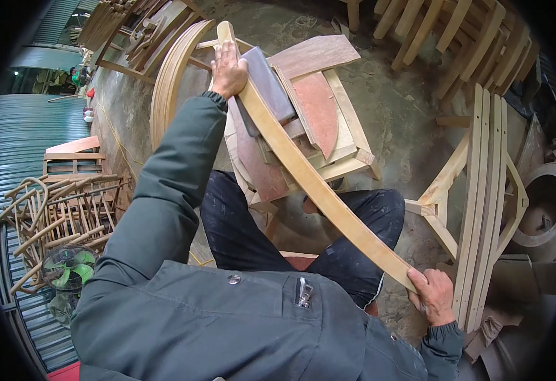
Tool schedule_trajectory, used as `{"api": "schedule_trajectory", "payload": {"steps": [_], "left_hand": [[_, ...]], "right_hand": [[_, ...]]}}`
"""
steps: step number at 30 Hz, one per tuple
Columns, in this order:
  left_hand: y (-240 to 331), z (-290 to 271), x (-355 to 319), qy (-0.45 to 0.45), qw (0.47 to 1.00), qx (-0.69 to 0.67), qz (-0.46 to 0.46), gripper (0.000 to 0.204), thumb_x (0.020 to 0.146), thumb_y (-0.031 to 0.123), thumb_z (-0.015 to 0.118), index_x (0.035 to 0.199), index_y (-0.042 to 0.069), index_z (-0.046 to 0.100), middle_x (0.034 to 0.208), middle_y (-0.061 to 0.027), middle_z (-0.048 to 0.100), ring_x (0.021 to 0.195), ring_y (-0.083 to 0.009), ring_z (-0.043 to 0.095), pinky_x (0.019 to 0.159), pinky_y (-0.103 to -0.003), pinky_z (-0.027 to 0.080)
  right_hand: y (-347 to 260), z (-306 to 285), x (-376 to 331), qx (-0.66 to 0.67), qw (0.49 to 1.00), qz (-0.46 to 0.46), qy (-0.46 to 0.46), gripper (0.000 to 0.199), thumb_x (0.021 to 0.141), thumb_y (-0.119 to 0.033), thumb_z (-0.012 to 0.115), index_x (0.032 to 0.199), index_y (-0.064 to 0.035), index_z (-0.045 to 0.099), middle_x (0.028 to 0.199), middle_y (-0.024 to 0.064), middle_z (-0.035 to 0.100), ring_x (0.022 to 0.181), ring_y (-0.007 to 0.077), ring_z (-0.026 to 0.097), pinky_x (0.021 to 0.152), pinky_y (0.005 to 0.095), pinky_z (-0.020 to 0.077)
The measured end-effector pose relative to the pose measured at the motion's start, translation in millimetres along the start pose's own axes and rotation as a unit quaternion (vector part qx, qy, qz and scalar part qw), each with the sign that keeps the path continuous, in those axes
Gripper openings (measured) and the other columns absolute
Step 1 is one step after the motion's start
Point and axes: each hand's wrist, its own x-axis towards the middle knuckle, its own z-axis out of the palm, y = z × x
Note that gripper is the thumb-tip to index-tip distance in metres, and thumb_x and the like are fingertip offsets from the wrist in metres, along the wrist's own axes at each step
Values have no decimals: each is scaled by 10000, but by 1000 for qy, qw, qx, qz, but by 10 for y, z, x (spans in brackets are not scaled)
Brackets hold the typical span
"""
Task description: Sanding curved wooden furniture components using a stationary belt sander.
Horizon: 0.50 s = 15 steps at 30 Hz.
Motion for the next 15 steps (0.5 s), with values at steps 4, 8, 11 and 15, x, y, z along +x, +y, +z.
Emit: {"api": "schedule_trajectory", "payload": {"steps": [4, 8, 11, 15], "left_hand": [[-165, 2, 434, 10, 999, 32, 14, 749, 951, 306, 451, 1598, -40, 300, 1685, -245, 276, 1571, -470, 201, 1258, -627, 175], [-441, -63, 691, 28, 997, 66, 9, 723, 965, 312, 442, 1582, -47, 323, 1661, -244, 316, 1555, -467, 242, 1244, -638, 210], [-183, 96, 227, 44, 994, 97, 19, 750, 956, 308, 493, 1578, -72, 313, 1659, -271, 299, 1555, -481, 233, 1237, -652, 209], [756, 161, -1198, 30, 998, 53, 1, 800, 932, 265, 539, 1594, -87, 263, 1684, -282, 238, 1583, -471, 149, 1244, -669, 147]], "right_hand": [[-66, 165, 344, 1, 999, -3, 39, 774, 708, -130, 831, 1438, -231, 593, 818, 85, 546, 698, 287, 577, 615, 413, 444], [-324, 236, 736, 41, 998, 15, 47, 751, 746, -159, 836, 1453, -241, 599, 810, 88, 536, 707, 295, 587, 633, 421, 473], [-388, 292, 768, 59, 996, 18, 67, 727, 772, -172, 838, 1456, -243, 604, 810, 89, 534, 716, 292, 591, 649, 412, 488], [-314, 338, 253, 56, 996, 25, 58, 732, 753, -161, 841, 1446, -222, 611, 819, 86, 551, 721, 286, 588, 647, 410, 482]]}}
